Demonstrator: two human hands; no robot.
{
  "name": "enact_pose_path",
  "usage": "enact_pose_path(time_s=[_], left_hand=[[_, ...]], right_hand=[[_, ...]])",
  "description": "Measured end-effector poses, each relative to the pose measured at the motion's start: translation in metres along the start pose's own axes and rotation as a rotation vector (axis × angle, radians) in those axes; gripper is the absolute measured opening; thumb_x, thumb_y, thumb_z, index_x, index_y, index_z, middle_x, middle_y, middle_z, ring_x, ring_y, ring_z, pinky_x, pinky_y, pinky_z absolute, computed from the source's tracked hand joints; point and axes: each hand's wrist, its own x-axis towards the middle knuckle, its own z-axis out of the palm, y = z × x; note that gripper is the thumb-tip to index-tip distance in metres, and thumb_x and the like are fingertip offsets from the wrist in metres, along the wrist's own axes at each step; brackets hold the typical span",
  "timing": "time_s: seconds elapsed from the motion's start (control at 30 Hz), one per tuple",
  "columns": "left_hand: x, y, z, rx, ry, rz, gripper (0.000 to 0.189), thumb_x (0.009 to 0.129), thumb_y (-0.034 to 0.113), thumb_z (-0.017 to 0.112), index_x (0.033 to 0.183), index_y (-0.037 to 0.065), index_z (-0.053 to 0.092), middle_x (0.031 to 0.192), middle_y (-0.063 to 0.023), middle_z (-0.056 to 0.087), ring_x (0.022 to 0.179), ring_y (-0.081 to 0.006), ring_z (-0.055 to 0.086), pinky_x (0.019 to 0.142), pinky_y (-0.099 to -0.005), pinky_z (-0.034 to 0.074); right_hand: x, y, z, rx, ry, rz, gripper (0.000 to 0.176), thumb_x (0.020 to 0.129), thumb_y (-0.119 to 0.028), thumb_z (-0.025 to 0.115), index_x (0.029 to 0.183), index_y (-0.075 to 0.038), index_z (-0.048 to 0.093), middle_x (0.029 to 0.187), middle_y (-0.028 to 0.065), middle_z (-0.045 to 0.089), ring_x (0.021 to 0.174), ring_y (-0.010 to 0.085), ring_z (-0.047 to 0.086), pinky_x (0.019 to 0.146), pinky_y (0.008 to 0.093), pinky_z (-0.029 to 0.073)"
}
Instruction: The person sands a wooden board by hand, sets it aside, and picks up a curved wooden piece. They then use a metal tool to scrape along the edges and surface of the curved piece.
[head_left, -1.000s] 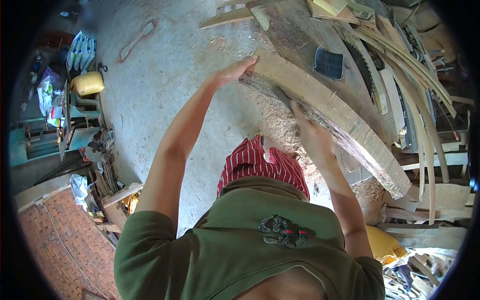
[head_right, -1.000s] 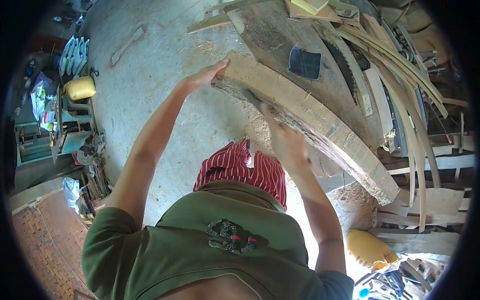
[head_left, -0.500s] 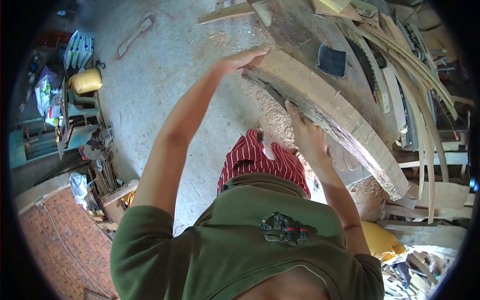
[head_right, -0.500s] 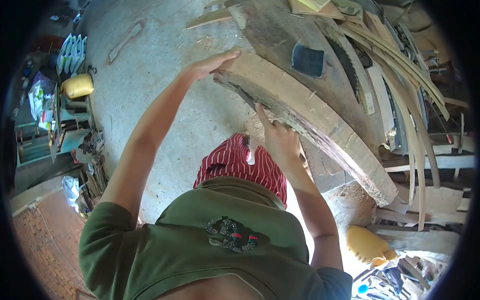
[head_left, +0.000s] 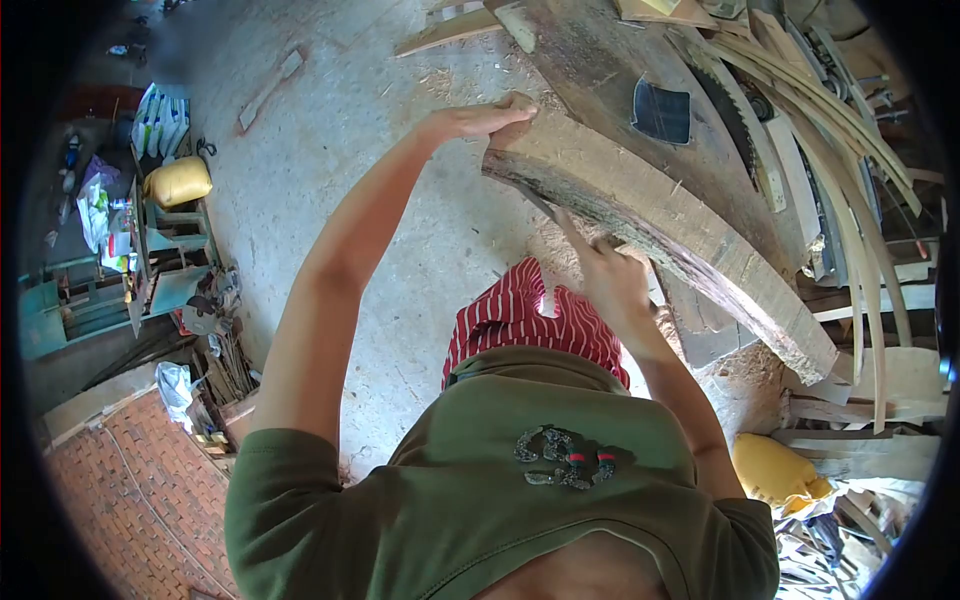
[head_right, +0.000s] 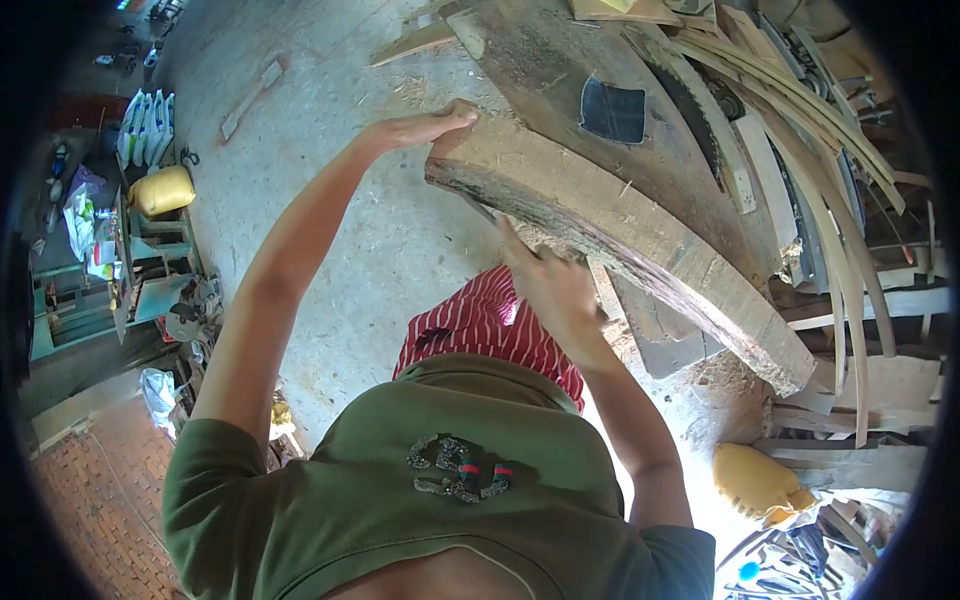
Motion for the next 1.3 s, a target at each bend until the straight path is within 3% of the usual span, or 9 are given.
enact_pose_path(time_s=[0.13,0.27,0.33,0.47,0.63,0.77,0.9,0.93,1.3], left_hand=[[-0.011,0.009,0.002,0.057,0.022,-0.022,0.105,0.082,0.085,0.034,0.152,0.006,0.029,0.157,-0.0242,0.021,0.148,-0.0349,0.017,0.118,-0.0507,0.017],[-0.010,0.027,0.003,-0.011,0.013,0.064,0.105,0.082,0.085,0.034,0.152,0.006,0.028,0.157,-0.0232,0.022,0.148,-0.0354,0.017,0.118,-0.0515,0.017],[-0.029,0.045,-0.007,0.047,-0.070,-0.048,0.103,0.083,0.083,0.034,0.151,0.006,0.030,0.157,-0.0209,0.025,0.147,-0.0349,0.019,0.118,-0.0520,0.017],[0.008,0.000,0.009,-0.041,0.087,0.101,0.098,0.085,0.081,0.036,0.149,0.007,0.036,0.155,-0.0182,0.031,0.146,-0.0323,0.024,0.118,-0.0485,0.019],[-0.009,0.010,0.007,0.010,0.085,0.089,0.081,0.093,0.072,0.037,0.136,0.005,0.049,0.131,-0.0152,0.055,0.124,-0.0238,0.046,0.108,-0.0379,0.032],[-0.017,0.015,0.008,-0.078,0.040,0.094,0.077,0.095,0.070,0.038,0.134,0.004,0.048,0.118,-0.0139,0.059,0.115,-0.0220,0.047,0.105,-0.0378,0.034],[-0.011,0.011,0.015,-0.123,0.099,0.144,0.079,0.095,0.069,0.039,0.138,0.003,0.041,0.124,-0.0146,0.055,0.122,-0.0230,0.044,0.106,-0.0369,0.033],[-0.006,0.012,0.017,-0.148,0.126,0.180,0.079,0.095,0.069,0.039,0.140,0.003,0.038,0.127,-0.0149,0.054,0.124,-0.0233,0.043,0.107,-0.0369,0.032],[-0.014,0.016,0.016,-0.136,0.067,0.121,0.082,0.095,0.067,0.041,0.144,0.002,0.034,0.138,-0.0159,0.049,0.131,-0.0240,0.040,0.110,-0.0368,0.030]], right_hand=[[-0.004,0.000,-0.007,0.083,0.082,0.027,0.076,0.082,-0.010,0.060,0.151,-0.028,0.034,0.077,0.0184,0.068,0.059,0.0314,0.068,0.050,0.0429,0.057],[-0.001,-0.003,0.002,0.059,0.113,0.081,0.076,0.083,-0.009,0.061,0.151,-0.027,0.034,0.076,0.0172,0.068,0.059,0.0301,0.069,0.047,0.0414,0.056],[-0.006,-0.001,-0.006,0.043,0.083,0.104,0.076,0.083,-0.009,0.061,0.151,-0.028,0.033,0.076,0.0170,0.068,0.062,0.0297,0.070,0.050,0.0422,0.057],[-0.007,0.006,-0.020,0.053,0.049,0.056,0.077,0.084,-0.003,0.057,0.152,-0.031,0.031,0.073,0.0163,0.067,0.060,0.0286,0.068,0.051,0.0423,0.056],[0.032,-0.023,-0.019,0.109,-0.017,-0.003,0.080,0.083,0.002,0.054,0.152,-0.033,0.030,0.073,0.0158,0.066,0.061,0.0310,0.068,0.052,0.0432,0.056],[-0.005,0.003,-0.020,0.048,-0.005,0.040,0.078,0.085,-0.009,0.061,0.153,-0.031,0.029,0.078,0.0185,0.068,0.067,0.0330,0.070,0.059,0.0435,0.058],[0.009,-0.005,0.000,0.075,0.036,0.049,0.086,0.082,-0.021,0.070,0.154,-0.031,0.024,0.078,0.0161,0.068,0.067,0.0317,0.070,0.059,0.0429,0.058],[0.018,-0.019,-0.017,0.081,-0.095,0.099,0.087,0.081,-0.019,0.070,0.154,-0.030,0.024,0.078,0.0157,0.069,0.067,0.0321,0.070,0.060,0.0424,0.058],[0.054,-0.036,-0.024,0.178,-0.032,0.027,0.076,0.082,-0.007,0.057,0.151,-0.031,0.033,0.081,0.0189,0.069,0.070,0.0345,0.070,0.065,0.0473,0.058]])
